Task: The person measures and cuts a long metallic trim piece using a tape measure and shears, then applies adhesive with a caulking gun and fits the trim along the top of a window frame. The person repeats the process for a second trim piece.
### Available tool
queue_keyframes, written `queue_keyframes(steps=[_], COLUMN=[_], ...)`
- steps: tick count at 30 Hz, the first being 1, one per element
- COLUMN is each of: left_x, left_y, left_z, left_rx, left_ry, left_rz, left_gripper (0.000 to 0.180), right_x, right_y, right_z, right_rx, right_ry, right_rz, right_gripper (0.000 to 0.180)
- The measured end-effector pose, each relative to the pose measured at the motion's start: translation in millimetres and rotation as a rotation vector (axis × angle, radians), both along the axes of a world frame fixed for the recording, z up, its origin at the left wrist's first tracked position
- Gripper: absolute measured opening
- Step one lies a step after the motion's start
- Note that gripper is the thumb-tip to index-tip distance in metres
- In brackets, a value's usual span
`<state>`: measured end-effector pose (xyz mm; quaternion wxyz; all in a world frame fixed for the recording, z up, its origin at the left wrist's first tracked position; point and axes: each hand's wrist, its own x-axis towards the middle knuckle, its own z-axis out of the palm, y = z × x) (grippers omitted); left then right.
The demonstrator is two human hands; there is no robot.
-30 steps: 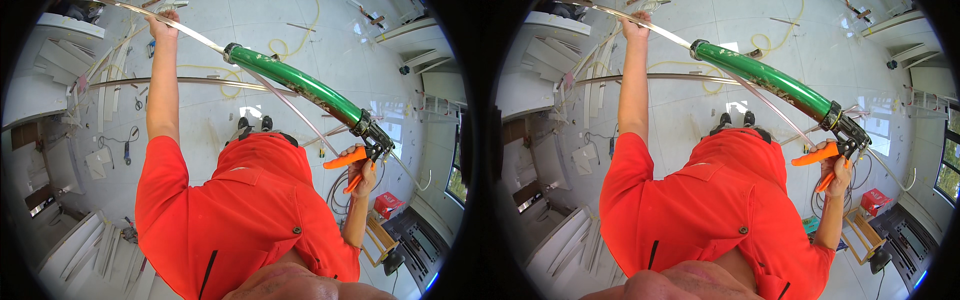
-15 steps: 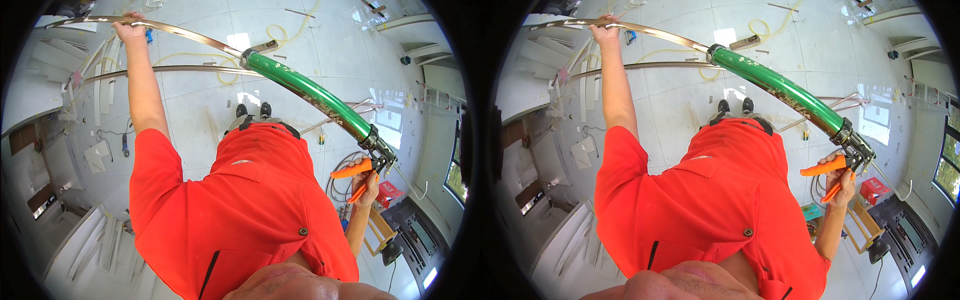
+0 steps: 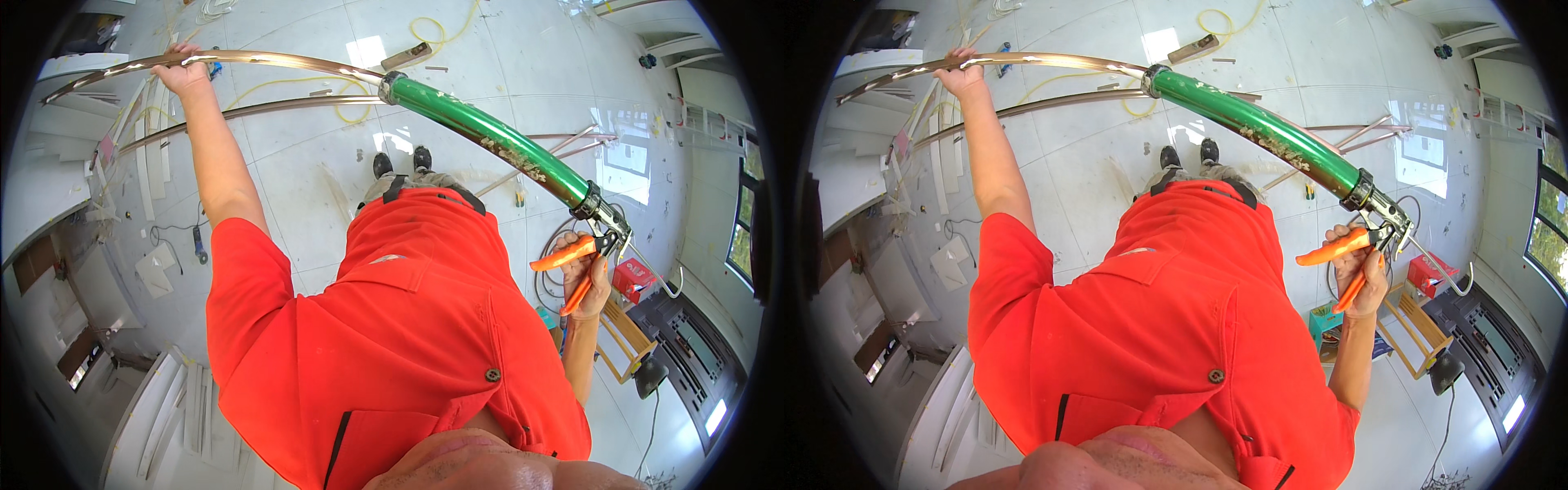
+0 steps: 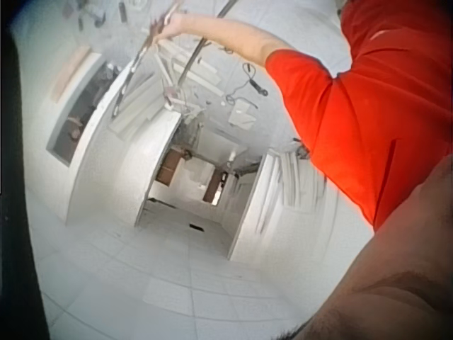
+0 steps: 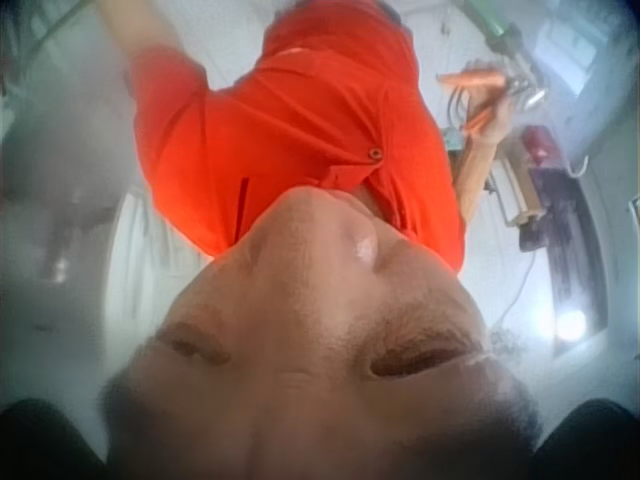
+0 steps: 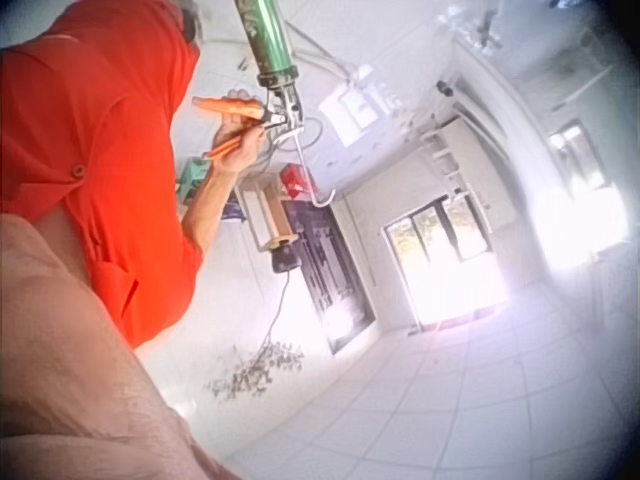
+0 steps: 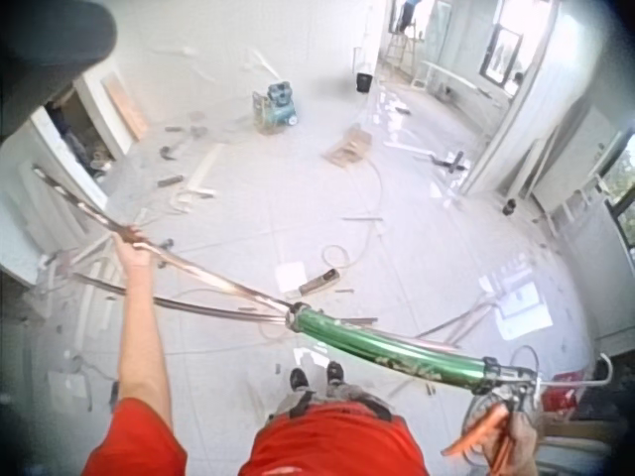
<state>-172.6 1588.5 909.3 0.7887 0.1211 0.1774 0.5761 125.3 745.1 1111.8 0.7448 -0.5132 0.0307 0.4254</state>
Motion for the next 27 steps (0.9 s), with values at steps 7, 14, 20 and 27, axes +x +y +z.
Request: queue_keyframes(steps=[7,14,20,27], left_x=[-29.1,-58.1,-64.5,-89.5], left_y=[17.8,21.0,16.3,13.0], left_z=[-23.1,-53.2,-67.0,-79.1], left_rx=[-0.02,-0.013,-0.019,-0.039], left_ry=[-0.037,0.018,-0.074,-0.032], left_rz=[-0.034,0.05,-0.011,0.031], left_gripper=[0.083,0.079,0.077,0.076], right_x=[-8.1,-18.3,-22.3,-30.1], right_y=[-23.0,-45.5,-57.4,-48.9], right_z=[-0.3,1.4,-8.5,-6.3], right_rx=[-0.041,-0.123,-0.122,-0.107], right_ry=[0.027,0.072,0.135,0.167], right_rz=[-0.077,-0.186,-0.205,-0.253], right_gripper=[0.061,0.053,0.05,0.054])
